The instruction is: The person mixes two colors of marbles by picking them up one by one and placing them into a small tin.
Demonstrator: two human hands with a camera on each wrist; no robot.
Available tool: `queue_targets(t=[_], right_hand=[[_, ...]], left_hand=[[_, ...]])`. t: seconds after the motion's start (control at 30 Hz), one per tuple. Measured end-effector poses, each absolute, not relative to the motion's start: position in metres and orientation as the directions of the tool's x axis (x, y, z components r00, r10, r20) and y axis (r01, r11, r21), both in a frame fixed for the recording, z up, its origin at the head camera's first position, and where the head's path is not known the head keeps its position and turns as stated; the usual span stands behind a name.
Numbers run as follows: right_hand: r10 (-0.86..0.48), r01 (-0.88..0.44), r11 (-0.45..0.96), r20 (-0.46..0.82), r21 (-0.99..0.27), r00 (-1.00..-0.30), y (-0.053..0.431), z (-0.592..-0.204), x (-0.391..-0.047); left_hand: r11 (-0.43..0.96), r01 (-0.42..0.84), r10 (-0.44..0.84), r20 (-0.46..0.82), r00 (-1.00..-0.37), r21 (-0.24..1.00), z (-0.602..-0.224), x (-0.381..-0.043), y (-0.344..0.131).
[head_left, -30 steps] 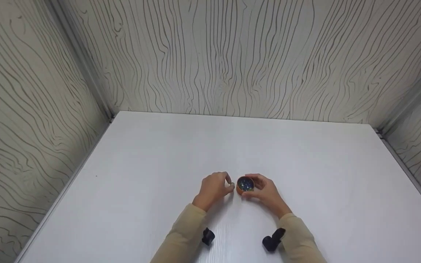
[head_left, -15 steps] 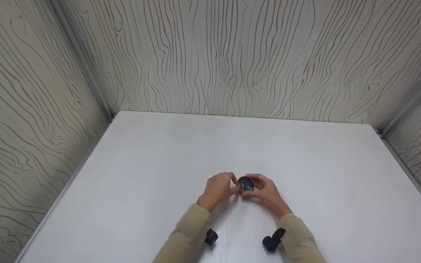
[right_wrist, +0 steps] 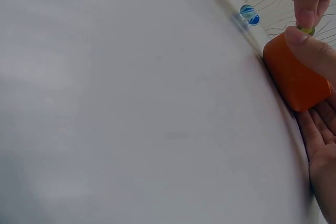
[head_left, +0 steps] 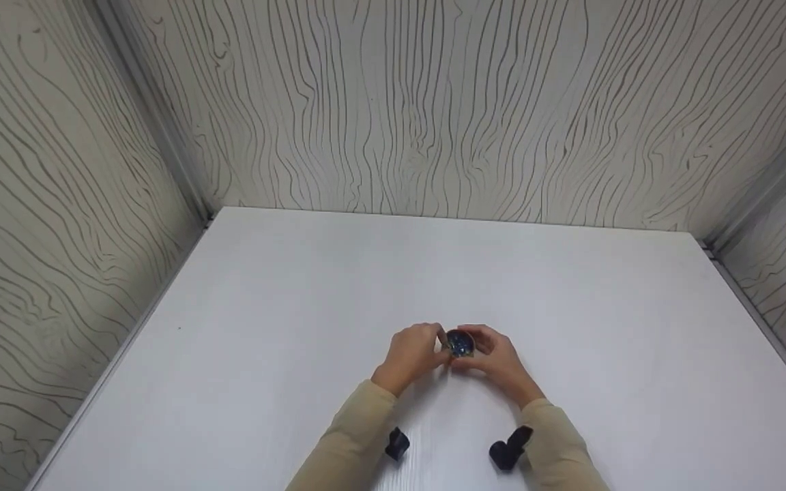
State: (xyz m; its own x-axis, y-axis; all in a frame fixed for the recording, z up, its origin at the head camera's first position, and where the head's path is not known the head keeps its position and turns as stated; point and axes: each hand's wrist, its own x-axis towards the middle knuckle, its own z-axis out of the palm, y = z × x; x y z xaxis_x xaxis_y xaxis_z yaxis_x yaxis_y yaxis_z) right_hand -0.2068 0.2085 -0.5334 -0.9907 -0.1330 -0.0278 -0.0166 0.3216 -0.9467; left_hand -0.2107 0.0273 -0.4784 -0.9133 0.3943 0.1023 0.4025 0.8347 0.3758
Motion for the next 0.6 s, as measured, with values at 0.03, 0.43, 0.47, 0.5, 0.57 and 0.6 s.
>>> queue_targets(t=[0.03,0.43,0.47,0.5,0.57,0.6], right_hand=[[-0.135,-0.016,0.320,-0.029,-0.947,-0.990,0.2087,-0.5335,-0.2066],[-0.170,-0.048,0.322,-0.008,-0.945,-0.985,0.2093,-0.5313,-0.2055],[-0.172,-0.050,0.326,-0.007,-0.944,-0.985,0.2094,-0.5308,-0.2053],[-0.169,-0.044,0.324,-0.012,-0.945,-0.986,0.2093,-0.5308,-0.2055],[-0.161,-0.031,0.319,-0.022,-0.947,-0.987,0.2091,-0.5311,-0.2060],[-0.155,-0.022,0.315,-0.028,-0.949,-0.988,0.2090,-0.5310,-0.2062]], left_hand=[[0.833,0.403,0.395,0.103,-0.913,0.379,-0.4786,-0.2107,0.0277],[0.819,0.447,0.424,0.146,-0.894,0.361,-0.4787,-0.2092,0.0306],[0.819,0.453,0.428,0.152,-0.891,0.353,-0.4789,-0.2090,0.0309],[0.817,0.463,0.432,0.166,-0.886,0.345,-0.4792,-0.2087,0.0310],[0.816,0.472,0.437,0.178,-0.882,0.334,-0.4793,-0.2082,0.0313],[0.816,0.473,0.437,0.183,-0.881,0.331,-0.4793,-0.2081,0.0314]])
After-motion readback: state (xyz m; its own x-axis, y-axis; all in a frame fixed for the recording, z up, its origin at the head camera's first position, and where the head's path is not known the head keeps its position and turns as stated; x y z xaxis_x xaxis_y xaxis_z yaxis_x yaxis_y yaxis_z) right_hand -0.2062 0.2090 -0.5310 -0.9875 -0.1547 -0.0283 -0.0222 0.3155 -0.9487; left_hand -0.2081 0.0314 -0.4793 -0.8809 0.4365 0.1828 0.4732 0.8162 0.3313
